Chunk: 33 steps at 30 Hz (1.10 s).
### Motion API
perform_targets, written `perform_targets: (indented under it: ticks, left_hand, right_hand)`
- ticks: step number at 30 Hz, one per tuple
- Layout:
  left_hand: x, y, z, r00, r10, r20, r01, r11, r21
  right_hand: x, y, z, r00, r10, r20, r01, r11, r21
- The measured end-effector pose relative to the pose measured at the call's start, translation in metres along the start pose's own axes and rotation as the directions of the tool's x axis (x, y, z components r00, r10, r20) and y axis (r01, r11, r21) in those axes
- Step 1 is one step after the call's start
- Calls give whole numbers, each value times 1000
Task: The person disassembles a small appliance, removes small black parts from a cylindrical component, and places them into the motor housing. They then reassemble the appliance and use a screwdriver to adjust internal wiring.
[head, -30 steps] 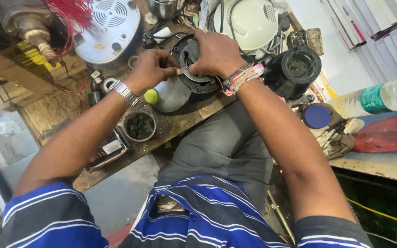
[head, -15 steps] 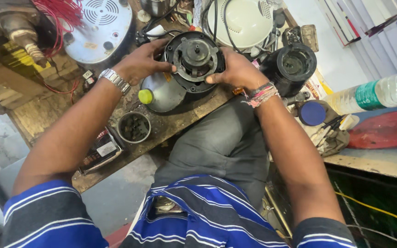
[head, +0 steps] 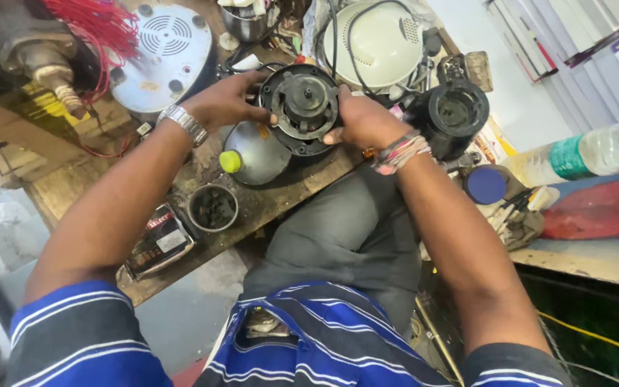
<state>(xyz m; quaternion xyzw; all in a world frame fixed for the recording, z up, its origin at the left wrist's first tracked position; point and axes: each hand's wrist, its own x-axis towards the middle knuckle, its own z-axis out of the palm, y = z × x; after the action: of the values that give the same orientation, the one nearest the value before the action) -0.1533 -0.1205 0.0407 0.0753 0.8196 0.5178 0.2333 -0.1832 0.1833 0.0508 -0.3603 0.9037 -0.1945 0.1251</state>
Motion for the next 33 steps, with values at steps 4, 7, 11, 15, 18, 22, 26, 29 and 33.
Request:
perform_targets:
  ticks: [4, 7, 11, 15, 18, 22, 26, 29, 33]
  left_hand:
    - [3, 3, 2, 984, -178, 8, 178, 976, -128]
    - [-1, 8, 4, 982, -188, 26, 189, 959, -211]
    - [-8, 17, 7, 980, -197, 10, 191, 938, -290]
    - [-9, 26, 4, 967, -254, -27, 245, 951, -186]
    - [-5, 29, -5, 973, -229, 16, 229, 962, -148]
    - [20, 32, -12, 943, -333, -3, 322, 914, -245]
    - [46, 30, 1, 985, 46, -168, -25, 992, 123]
    - [52, 25, 12, 991, -26, -128, -9, 963, -268]
    - [50, 20, 18, 980, -97, -176, 39, 951, -307]
  right_hand:
    - [12, 5, -37, 908, 349, 232, -409, 862, 299]
    - [30, -3, -51, 830, 477, 290, -558, 718, 416]
    - [52, -6, -50, 810, 526, 261, -563, 822, 91]
    - [64, -8, -35, 923, 367, 115, -335, 914, -227]
    - [67, -11, -40, 939, 341, 39, -324, 920, -222]
    - [38, -9, -28, 918, 387, -81, -392, 918, -54]
    - [-16, -5, -14, 902, 299, -310, -258, 951, 168]
    - [-78, 17, -17, 749, 342, -568, -302, 939, 167]
    - [-148, 74, -38, 670, 344, -658, -513, 855, -75]
